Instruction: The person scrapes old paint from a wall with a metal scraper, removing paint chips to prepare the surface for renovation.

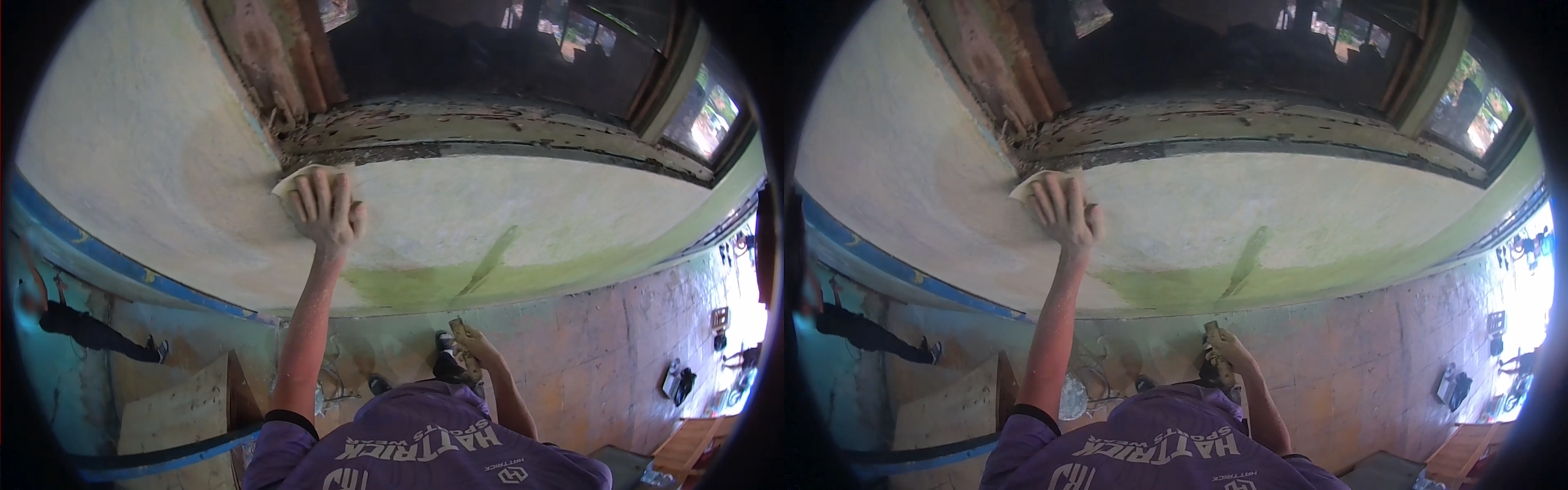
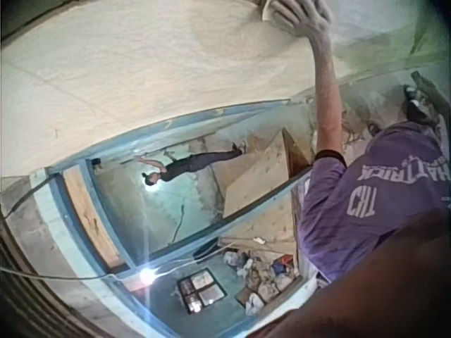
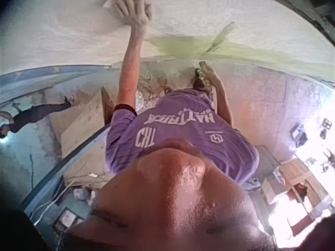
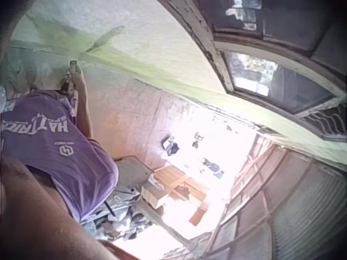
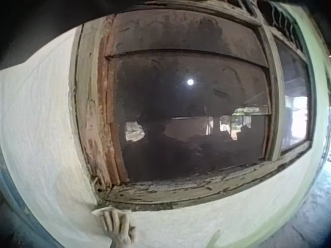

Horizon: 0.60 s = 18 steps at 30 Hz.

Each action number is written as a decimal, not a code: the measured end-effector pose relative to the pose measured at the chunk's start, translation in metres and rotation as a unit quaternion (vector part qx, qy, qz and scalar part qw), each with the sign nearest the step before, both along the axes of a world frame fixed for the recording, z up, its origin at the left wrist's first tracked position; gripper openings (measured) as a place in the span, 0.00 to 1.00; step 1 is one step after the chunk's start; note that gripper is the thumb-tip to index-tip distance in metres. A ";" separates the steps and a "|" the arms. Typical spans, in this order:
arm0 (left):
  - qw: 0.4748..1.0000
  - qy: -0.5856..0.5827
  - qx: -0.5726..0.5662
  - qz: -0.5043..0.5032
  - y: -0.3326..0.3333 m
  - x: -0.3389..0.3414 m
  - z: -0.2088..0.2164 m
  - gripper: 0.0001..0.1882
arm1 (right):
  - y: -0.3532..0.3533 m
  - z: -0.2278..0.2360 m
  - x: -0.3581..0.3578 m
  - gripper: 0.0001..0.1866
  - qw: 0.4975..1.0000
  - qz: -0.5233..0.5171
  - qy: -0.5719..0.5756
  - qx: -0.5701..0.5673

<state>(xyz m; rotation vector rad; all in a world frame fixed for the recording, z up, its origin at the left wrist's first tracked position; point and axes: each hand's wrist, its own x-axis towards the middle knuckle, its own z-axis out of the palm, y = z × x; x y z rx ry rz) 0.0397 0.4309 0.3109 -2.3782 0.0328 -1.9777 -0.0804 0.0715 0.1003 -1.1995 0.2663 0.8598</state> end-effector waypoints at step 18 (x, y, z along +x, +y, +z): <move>0.977 0.081 0.150 -0.130 -0.014 -0.013 0.029 0.20 | 0.085 0.111 0.041 0.17 0.966 0.030 -0.239 -0.091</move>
